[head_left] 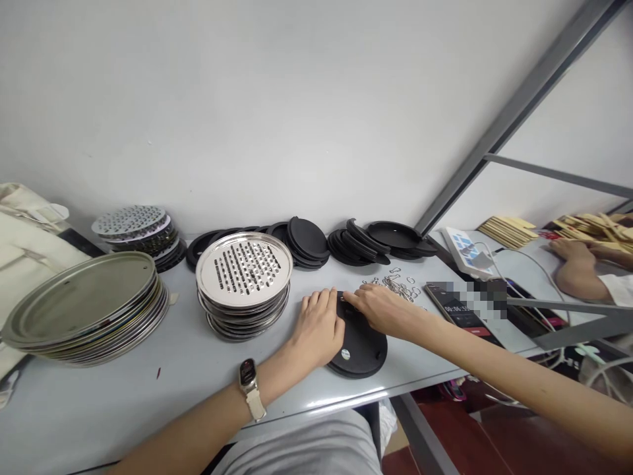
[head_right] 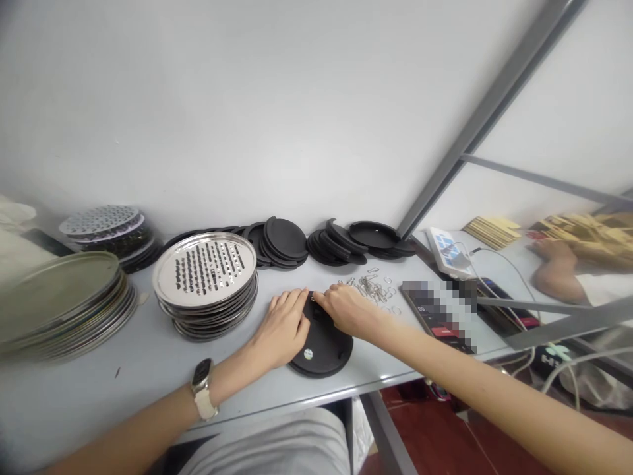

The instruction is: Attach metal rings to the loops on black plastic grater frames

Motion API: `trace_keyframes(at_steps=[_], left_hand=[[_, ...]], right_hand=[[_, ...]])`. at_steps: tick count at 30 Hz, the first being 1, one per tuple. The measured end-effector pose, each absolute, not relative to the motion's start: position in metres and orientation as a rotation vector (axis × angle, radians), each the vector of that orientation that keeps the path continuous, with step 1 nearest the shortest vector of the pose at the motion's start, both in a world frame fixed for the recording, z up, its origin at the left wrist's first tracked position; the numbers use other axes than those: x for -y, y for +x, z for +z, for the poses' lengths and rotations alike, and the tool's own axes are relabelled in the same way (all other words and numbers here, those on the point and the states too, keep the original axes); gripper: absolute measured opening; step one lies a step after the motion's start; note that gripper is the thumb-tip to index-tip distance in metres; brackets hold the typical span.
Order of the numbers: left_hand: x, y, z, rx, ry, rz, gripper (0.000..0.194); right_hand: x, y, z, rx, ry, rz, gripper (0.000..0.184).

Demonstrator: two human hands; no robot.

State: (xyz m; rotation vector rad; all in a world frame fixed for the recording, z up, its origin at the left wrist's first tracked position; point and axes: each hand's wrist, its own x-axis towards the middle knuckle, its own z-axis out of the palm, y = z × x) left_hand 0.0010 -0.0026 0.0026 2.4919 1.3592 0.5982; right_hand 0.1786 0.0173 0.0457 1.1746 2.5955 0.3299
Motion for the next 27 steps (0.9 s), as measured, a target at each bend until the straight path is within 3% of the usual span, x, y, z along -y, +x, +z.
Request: trace_keyframes(at_steps=[22,27], left_hand=[[0.001,0.001,0.003,-1.358,2.498,0.61,0.05],[0.002,0.0,-0.002,-1.324,2.505,0.664,0.05]], right_hand=[[-0.016,0.181,0.042,-2.592,1.15,0.378,0.023],[-0.021,0.193,0.042,-2.605,1.131,0.331,0.012]])
